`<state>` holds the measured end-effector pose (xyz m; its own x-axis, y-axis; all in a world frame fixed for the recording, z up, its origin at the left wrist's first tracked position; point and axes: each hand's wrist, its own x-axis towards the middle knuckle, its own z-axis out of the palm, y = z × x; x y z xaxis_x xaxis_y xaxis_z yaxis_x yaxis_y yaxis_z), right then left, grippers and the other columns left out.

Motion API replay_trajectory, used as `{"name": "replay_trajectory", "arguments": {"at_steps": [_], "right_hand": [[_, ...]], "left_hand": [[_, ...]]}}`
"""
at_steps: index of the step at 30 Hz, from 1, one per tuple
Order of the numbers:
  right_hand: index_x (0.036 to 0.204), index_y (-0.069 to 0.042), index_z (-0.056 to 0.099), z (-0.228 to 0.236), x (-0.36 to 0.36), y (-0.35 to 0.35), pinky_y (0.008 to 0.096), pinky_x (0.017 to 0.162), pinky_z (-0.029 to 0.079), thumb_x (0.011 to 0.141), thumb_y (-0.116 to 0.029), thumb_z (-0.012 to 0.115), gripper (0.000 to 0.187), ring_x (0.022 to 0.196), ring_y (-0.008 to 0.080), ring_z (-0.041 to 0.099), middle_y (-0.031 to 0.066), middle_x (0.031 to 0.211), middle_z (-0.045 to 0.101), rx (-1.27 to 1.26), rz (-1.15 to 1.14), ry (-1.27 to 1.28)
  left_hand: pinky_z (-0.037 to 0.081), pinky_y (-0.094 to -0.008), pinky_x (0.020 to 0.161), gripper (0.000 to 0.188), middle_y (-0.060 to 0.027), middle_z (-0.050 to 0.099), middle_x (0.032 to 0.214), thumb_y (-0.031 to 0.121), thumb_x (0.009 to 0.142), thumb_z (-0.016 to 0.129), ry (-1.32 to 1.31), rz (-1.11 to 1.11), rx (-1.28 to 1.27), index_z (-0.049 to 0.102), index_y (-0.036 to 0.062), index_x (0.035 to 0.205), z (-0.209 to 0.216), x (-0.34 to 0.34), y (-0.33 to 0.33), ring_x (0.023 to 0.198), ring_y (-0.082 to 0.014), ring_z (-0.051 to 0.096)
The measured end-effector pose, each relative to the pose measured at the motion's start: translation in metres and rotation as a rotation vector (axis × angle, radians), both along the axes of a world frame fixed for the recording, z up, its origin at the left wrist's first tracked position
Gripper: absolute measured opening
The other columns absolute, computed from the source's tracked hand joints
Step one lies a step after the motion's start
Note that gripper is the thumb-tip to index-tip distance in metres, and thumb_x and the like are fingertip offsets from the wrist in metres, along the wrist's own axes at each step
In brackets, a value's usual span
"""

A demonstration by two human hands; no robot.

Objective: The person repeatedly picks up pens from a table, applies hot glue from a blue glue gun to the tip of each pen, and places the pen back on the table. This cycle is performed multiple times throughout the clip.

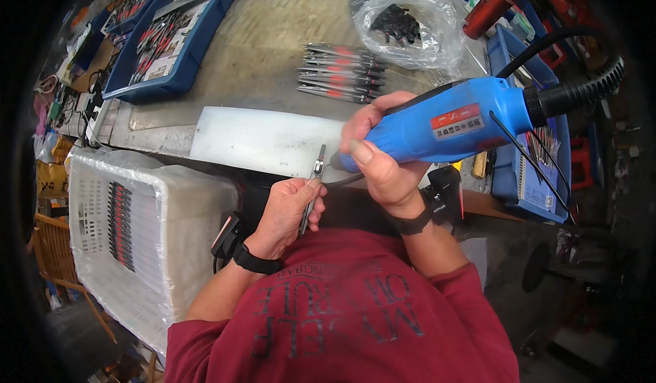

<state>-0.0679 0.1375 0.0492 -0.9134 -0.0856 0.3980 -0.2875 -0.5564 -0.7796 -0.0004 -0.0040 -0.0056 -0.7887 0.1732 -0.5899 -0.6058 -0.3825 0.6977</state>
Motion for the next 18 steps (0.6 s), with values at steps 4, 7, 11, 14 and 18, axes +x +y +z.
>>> {"name": "replay_trajectory", "arguments": {"at_steps": [4,7,11,14,18], "right_hand": [[0.113,-0.006,0.038,0.0001,-0.0008,-0.0035,0.0287,0.056,0.042,0.069,-0.004,0.065,0.052,0.063,0.0159,0.052,0.0075,0.077,0.049,0.025,0.006,0.019],[0.114,-0.006,0.038,0.0005,-0.0015,-0.0052,0.0286,0.056,0.042,0.069,-0.003,0.065,0.052,0.063,0.0158,0.052,0.0074,0.077,0.049,0.037,0.013,0.015],[0.114,-0.007,0.038,0.0005,-0.0023,-0.0071,0.0286,0.056,0.042,0.069,-0.003,0.065,0.053,0.064,0.0158,0.052,0.0073,0.077,0.049,0.048,0.022,0.014],[0.114,-0.007,0.038,0.0008,-0.0025,-0.0077,0.0287,0.057,0.042,0.069,-0.003,0.065,0.053,0.064,0.0158,0.052,0.0073,0.078,0.049,0.059,0.025,0.013],[0.114,-0.007,0.037,0.0003,-0.0036,-0.0087,0.0291,0.058,0.043,0.069,-0.001,0.065,0.053,0.065,0.0155,0.052,0.0071,0.078,0.049,0.053,0.04,0.014]], "left_hand": [[0.041,-0.0208,0.037,0.022,-0.0031,0.054,0.06,0.02,0.091,0.052,0.005,0.005,-0.023,0.055,0.0012,0.08,0.0006,-0.0001,0.0018,0.043,-0.0079,0.047],[0.04,-0.0211,0.037,0.022,-0.0032,0.053,0.059,0.019,0.091,0.051,0.01,0.001,-0.031,0.055,0.0008,0.08,0.0017,-0.0003,0.0018,0.043,-0.0081,0.046],[0.039,-0.0212,0.036,0.021,-0.0033,0.053,0.059,0.018,0.091,0.05,0.01,0.002,-0.021,0.055,0.0004,0.08,0.0025,-0.0011,0.0022,0.043,-0.0082,0.045],[0.039,-0.0213,0.036,0.021,-0.0034,0.052,0.059,0.018,0.091,0.05,0.014,-0.002,-0.032,0.055,0.0002,0.08,0.003,-0.0012,0.0019,0.042,-0.0083,0.045],[0.039,-0.0213,0.036,0.021,-0.0034,0.052,0.058,0.017,0.091,0.049,0.014,-0.006,-0.04,0.054,0.0001,0.08,0.0037,-0.0013,0.0021,0.042,-0.0082,0.045]]}}
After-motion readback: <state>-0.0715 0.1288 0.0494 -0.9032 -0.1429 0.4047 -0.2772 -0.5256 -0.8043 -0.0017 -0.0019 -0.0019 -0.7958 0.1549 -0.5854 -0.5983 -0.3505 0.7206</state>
